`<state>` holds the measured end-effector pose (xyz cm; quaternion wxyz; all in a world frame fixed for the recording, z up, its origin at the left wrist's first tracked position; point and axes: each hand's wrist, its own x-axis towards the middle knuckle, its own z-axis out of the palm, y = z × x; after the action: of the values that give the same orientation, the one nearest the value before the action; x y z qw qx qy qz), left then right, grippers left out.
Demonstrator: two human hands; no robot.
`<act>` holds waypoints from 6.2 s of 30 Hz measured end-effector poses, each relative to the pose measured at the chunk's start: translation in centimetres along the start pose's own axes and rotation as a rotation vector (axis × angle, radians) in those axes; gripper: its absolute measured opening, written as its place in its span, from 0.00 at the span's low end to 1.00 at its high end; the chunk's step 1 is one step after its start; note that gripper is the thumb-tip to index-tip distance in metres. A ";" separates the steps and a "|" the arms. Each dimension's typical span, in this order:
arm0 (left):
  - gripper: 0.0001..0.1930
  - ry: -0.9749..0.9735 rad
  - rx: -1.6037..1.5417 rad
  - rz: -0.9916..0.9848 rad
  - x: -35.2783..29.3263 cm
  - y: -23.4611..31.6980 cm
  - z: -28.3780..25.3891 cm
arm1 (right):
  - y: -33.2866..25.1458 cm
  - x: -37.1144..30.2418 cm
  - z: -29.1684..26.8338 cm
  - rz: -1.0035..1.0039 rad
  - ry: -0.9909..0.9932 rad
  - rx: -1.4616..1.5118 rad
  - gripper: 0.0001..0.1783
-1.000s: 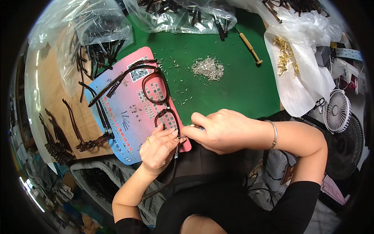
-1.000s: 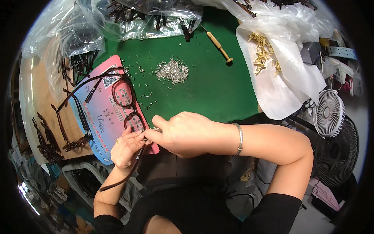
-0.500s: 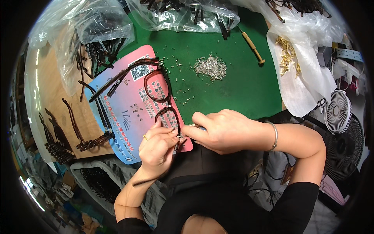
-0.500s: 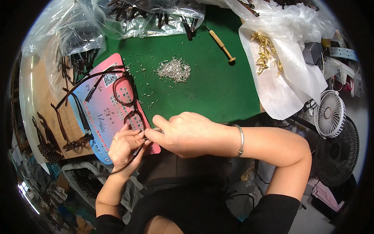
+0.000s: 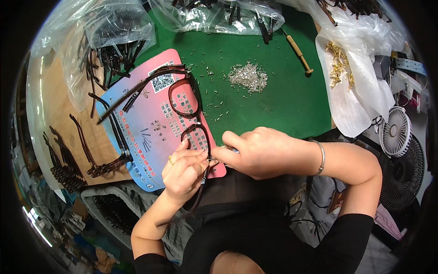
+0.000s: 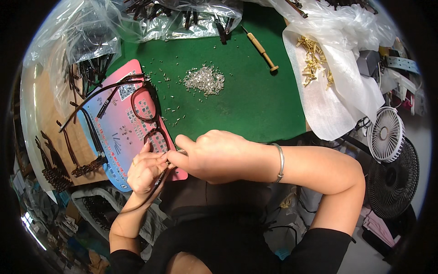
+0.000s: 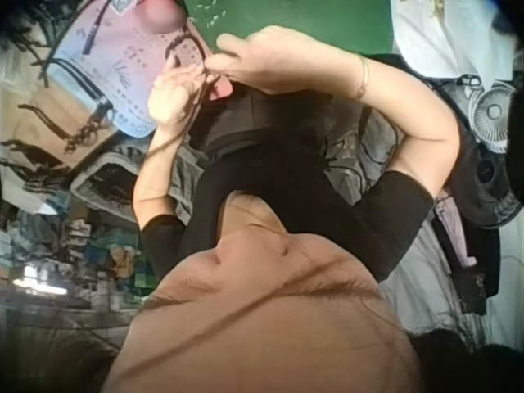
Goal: The person assembles eyeglasses by hand, inserting small metal screws into the hinge areas of the frames. They repeatedly pick up frames, insert screws, and place the assembled units aside on the table.
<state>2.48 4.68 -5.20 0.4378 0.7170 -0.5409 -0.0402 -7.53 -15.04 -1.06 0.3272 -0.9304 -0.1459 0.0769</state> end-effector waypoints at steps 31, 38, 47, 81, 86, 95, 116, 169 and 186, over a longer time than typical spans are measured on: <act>0.10 0.150 0.753 -0.447 1.9 0.3 -11.1 | 0.5 -2.3 -1.6 0.226 0.199 0.164 0.18; 0.12 0.100 0.825 -0.392 3.3 -1.9 -9.4 | 0.9 -2.5 -1.2 0.215 0.294 0.153 0.16; 0.03 0.037 0.747 -0.293 6.9 -3.4 -6.4 | 1.0 -3.9 -2.6 0.308 0.175 0.333 0.16; 0.17 -0.074 -1.121 -0.884 3.9 4.2 -2.1 | 0.6 -6.9 -10.7 0.799 0.447 0.756 0.09; 0.12 -0.227 -0.995 -0.905 3.9 7.0 -0.5 | -0.3 -2.6 -5.8 0.714 0.046 1.064 0.10; 0.14 -0.211 -1.013 -0.933 3.7 6.8 -1.1 | -1.1 -0.5 -3.8 0.462 0.259 0.669 0.12; 0.14 -0.341 -0.856 -0.635 3.4 6.2 -0.3 | -0.4 -2.5 -1.4 0.568 0.070 0.903 0.30; 0.16 -0.075 -0.335 -0.489 2.8 3.0 2.1 | 0.0 -4.0 -1.3 0.606 0.416 -0.290 0.23; 0.13 -0.133 -0.527 -0.813 3.7 3.9 1.2 | -1.0 -3.4 -1.9 0.538 0.220 0.207 0.17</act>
<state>0.50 0.86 -1.74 0.5176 0.7308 -0.2155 -0.3893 -10.51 -16.52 1.17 0.4020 -0.9001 0.1507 0.0740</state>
